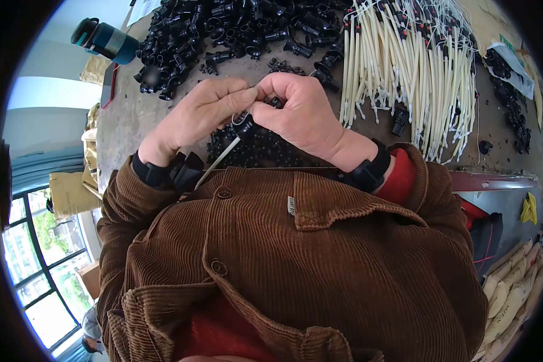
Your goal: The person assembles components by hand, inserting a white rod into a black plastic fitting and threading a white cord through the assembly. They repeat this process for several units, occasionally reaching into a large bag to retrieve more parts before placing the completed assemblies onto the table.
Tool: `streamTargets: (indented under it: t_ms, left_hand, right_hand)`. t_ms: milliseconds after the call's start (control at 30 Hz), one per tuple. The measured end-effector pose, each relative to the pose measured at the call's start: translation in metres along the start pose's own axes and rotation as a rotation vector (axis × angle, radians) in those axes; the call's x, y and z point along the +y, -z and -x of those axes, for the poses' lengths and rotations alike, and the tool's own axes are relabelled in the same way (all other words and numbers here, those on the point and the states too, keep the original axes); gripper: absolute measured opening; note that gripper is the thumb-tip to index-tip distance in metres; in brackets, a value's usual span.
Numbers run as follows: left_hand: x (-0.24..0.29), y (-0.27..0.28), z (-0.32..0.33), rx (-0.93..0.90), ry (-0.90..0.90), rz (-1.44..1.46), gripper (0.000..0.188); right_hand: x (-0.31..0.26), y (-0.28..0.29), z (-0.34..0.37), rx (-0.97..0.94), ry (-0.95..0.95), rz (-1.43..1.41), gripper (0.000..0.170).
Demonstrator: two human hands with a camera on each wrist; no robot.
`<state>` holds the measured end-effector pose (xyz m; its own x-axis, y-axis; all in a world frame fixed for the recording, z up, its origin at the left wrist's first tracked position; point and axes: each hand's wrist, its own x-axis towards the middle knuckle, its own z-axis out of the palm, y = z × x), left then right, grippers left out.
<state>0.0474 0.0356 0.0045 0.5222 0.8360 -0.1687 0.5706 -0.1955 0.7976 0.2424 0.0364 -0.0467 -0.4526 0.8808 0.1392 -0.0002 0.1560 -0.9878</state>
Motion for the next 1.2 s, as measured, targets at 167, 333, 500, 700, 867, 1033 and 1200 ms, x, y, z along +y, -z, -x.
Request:
streamTargets:
  t_ms: [167,333,500,700,867,1033,1200]
  left_hand:
    - [-0.007,0.005,0.006,-0.131,0.140,0.352,0.031]
    - [-0.009,0.014,0.038,0.045,0.152,0.310,0.031]
    - [-0.005,0.012,0.054,0.229,-0.037,-0.350,0.026]
    - [0.011,-0.019,0.024,0.070,0.111,-0.231,0.030]
    - [-0.013,-0.033,-0.003,-0.266,0.505,0.609,0.027]
    - [-0.018,-0.047,-0.005,-0.117,0.257,0.480,0.033]
    - [0.001,-0.039,0.004,-0.325,0.339,0.737,0.027]
  right_hand:
    - [-0.005,0.006,-0.002,-0.096,-0.060,-0.003,0.009]
    - [-0.015,0.033,-0.014,-0.169,-0.095,0.104,0.014]
    - [-0.010,0.026,-0.011,0.048,0.109,0.406,0.013]
    - [0.003,0.010,-0.015,0.264,0.336,0.101,0.014]
    - [0.001,0.005,-0.008,0.110,-0.092,-0.645,0.023]
    - [-0.006,0.008,-0.005,0.091,-0.065,-0.690,0.023]
    - [-0.003,0.007,-0.007,0.072,-0.028,-0.776,0.020]
